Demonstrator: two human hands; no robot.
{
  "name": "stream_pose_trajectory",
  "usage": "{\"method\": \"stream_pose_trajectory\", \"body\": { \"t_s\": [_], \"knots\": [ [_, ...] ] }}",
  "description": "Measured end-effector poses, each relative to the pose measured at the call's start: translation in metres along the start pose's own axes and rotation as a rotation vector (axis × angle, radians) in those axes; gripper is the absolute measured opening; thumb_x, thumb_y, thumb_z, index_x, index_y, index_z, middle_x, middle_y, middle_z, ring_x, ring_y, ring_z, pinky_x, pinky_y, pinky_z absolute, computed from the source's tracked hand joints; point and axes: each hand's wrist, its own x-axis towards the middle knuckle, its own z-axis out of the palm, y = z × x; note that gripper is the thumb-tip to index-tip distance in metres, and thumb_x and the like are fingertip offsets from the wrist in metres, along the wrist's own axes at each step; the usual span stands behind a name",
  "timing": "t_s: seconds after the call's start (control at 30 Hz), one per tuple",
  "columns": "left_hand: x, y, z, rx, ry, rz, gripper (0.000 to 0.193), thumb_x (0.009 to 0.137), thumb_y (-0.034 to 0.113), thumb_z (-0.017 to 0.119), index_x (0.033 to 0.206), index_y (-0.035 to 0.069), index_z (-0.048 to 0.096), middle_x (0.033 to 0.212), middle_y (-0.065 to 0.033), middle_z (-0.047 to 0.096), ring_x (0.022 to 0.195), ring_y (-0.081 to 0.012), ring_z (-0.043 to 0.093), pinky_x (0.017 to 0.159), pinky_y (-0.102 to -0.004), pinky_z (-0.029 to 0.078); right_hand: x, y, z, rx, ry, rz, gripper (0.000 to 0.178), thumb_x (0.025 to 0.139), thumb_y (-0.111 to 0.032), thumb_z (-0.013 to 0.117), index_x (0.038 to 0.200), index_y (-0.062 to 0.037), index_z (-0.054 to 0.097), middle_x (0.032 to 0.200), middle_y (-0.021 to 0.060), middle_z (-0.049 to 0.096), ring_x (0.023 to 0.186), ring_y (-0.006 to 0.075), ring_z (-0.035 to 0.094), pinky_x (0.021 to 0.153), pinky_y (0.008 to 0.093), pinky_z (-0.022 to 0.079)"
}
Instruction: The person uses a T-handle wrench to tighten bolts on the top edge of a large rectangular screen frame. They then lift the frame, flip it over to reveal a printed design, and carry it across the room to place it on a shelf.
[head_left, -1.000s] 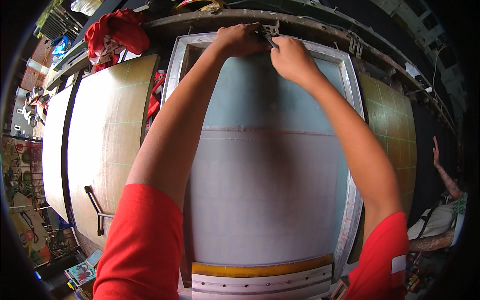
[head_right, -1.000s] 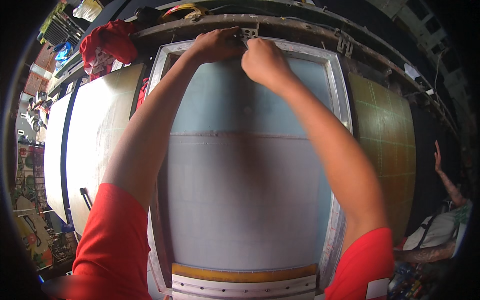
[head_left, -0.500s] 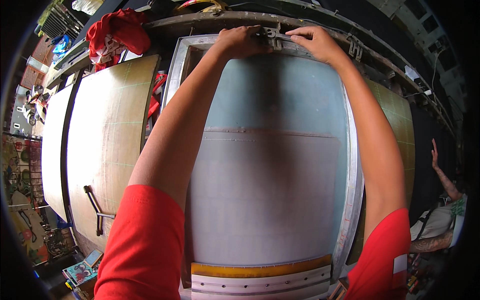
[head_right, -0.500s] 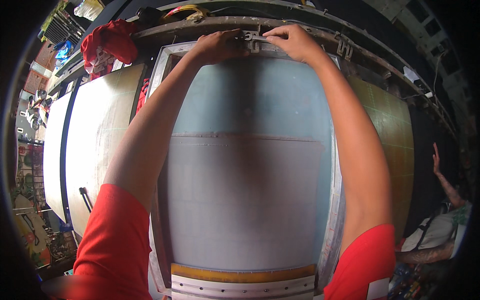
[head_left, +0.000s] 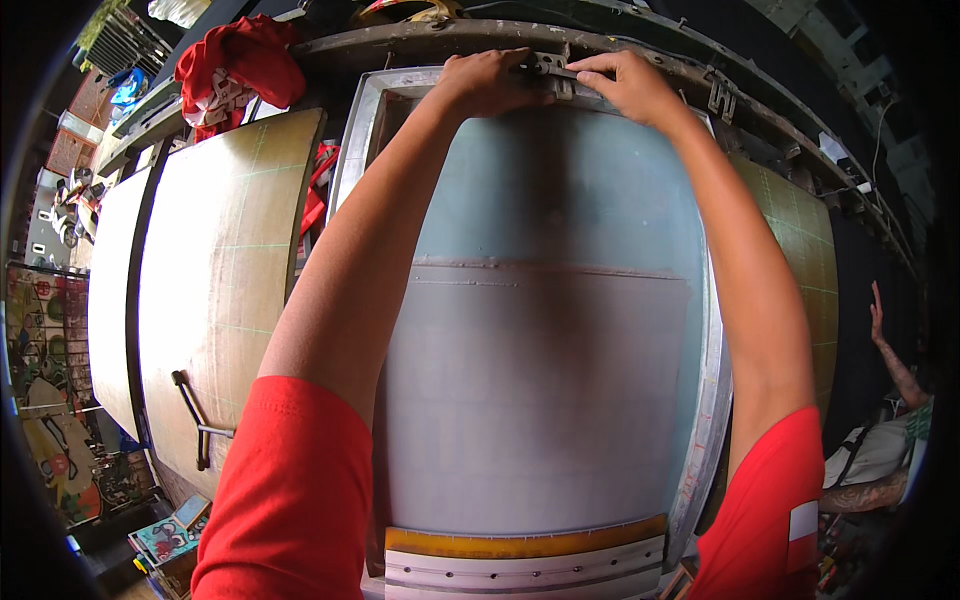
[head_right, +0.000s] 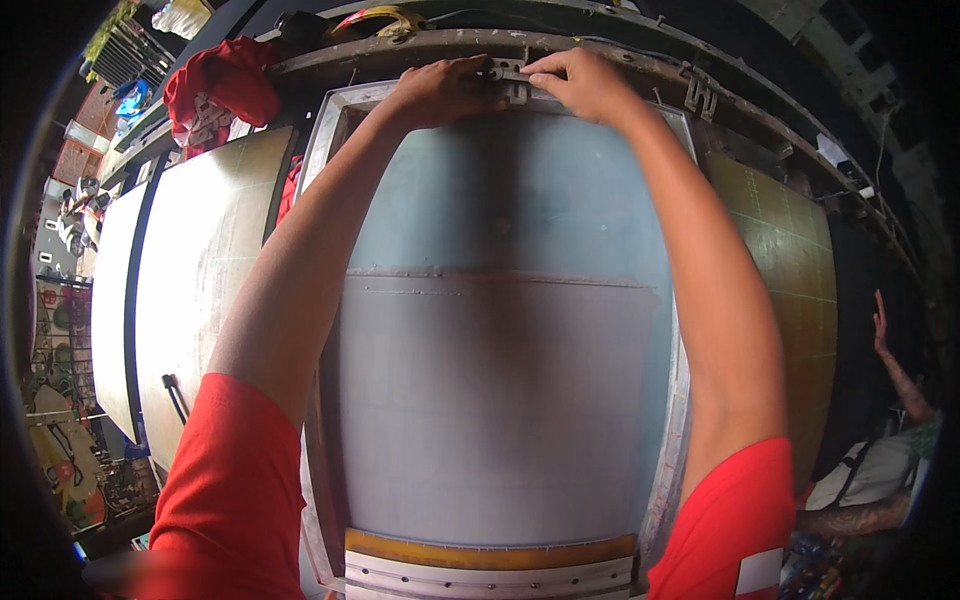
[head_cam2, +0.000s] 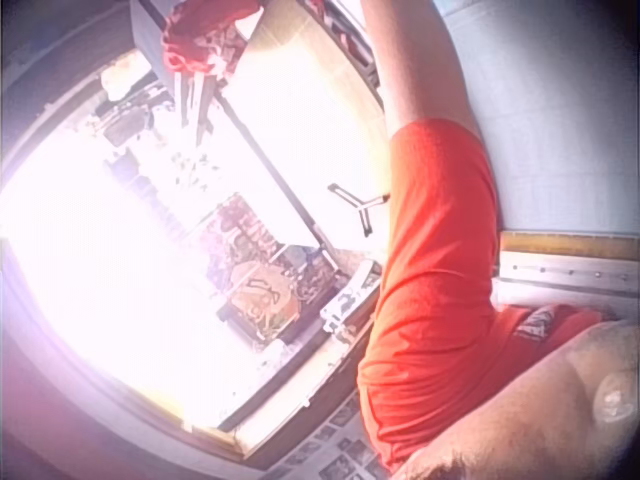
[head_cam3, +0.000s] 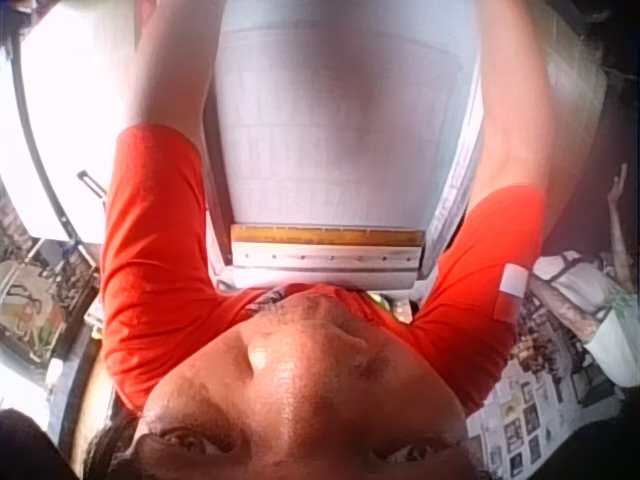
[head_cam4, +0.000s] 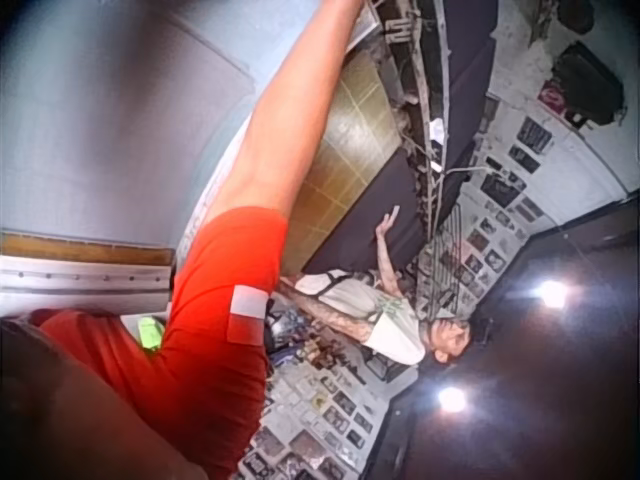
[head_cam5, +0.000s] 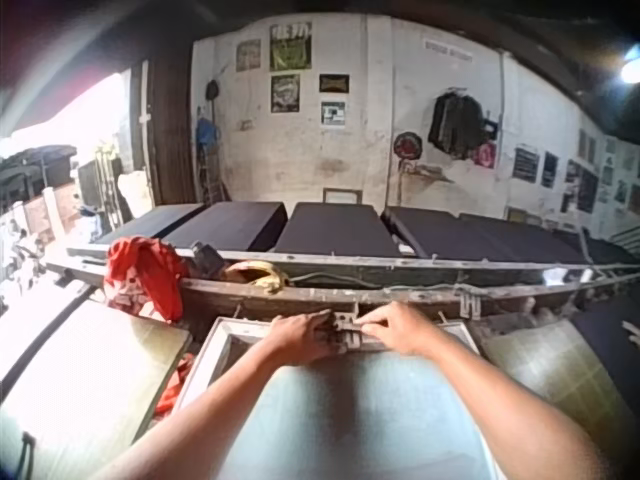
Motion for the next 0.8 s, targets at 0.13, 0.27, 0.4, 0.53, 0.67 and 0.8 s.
{"method": "stream_pose_trajectory", "body": {
  "t_s": [0.13, 0.27, 0.4, 0.53, 0.67, 0.8],
  "knots": [
    [0.000, 0.000, 0.002, 0.036, 0.026, 0.001, 0.091, 0.073, 0.069, 0.063, 0.141, 0.011, 0.046, 0.120, -0.0105, 0.066, 0.117, -0.0279, 0.059, 0.100, -0.0396, 0.043, -0.019, -0.028, 0.018, -0.199, 0.084, 0.045, 0.028, 0.090, -0.022, 0.058, 0.109, -0.0033, 0.068, 0.101, 0.0191, 0.069, 0.095, 0.0345, 0.066, 0.083, 0.0398, 0.051],
    [0.003, -0.007, 0.005, 0.018, 0.001, 0.018, 0.089, 0.073, 0.068, 0.063, 0.141, 0.013, 0.046, 0.120, -0.0118, 0.065, 0.117, -0.0290, 0.059, 0.100, -0.0401, 0.043, -0.026, -0.086, 0.050, -0.305, 0.016, 0.235, 0.024, 0.085, -0.013, 0.048, 0.093, 0.0072, 0.058, 0.094, 0.0285, 0.064, 0.096, 0.0449, 0.061, 0.085, 0.0502, 0.048],
    [-0.001, -0.002, -0.001, 0.013, -0.005, -0.001, 0.090, 0.073, 0.069, 0.063, 0.141, 0.012, 0.046, 0.121, -0.0139, 0.064, 0.117, -0.0294, 0.058, 0.101, -0.0407, 0.043, -0.023, -0.097, 0.025, -0.300, -0.003, 0.249, 0.026, 0.082, -0.009, 0.047, 0.095, 0.0076, 0.062, 0.097, 0.0304, 0.064, 0.098, 0.0447, 0.061, 0.091, 0.0477, 0.048],
    [-0.002, 0.001, -0.001, 0.010, 0.021, 0.002, 0.091, 0.072, 0.069, 0.064, 0.141, 0.012, 0.046, 0.122, -0.0143, 0.064, 0.118, -0.0294, 0.058, 0.101, -0.0408, 0.043, -0.020, -0.046, -0.010, -0.345, 0.312, -0.012, 0.034, 0.085, -0.009, 0.048, 0.115, -0.0063, 0.065, 0.106, 0.0229, 0.066, 0.102, 0.0401, 0.062, 0.093, 0.0457, 0.048],
    [0.000, 0.005, -0.005, -0.001, -0.012, -0.016, 0.093, 0.071, 0.071, 0.063, 0.141, 0.012, 0.046, 0.124, -0.0137, 0.063, 0.120, -0.0296, 0.057, 0.102, -0.0408, 0.042, -0.011, -0.003, -0.019, -0.309, 0.125, -0.016, 0.033, 0.090, -0.010, 0.050, 0.120, -0.0104, 0.065, 0.113, 0.0195, 0.065, 0.109, 0.0357, 0.060, 0.095, 0.0427, 0.046],
    [0.000, 0.004, -0.002, 0.019, -0.006, -0.017, 0.096, 0.069, 0.074, 0.062, 0.141, 0.013, 0.046, 0.124, -0.0118, 0.063, 0.120, -0.0287, 0.057, 0.101, -0.0417, 0.042, 0.001, 0.016, -0.008, -0.192, 0.023, -0.062, 0.032, 0.091, -0.011, 0.051, 0.120, -0.0138, 0.066, 0.114, 0.0176, 0.065, 0.106, 0.0343, 0.061, 0.094, 0.0403, 0.046]
  ]
}}
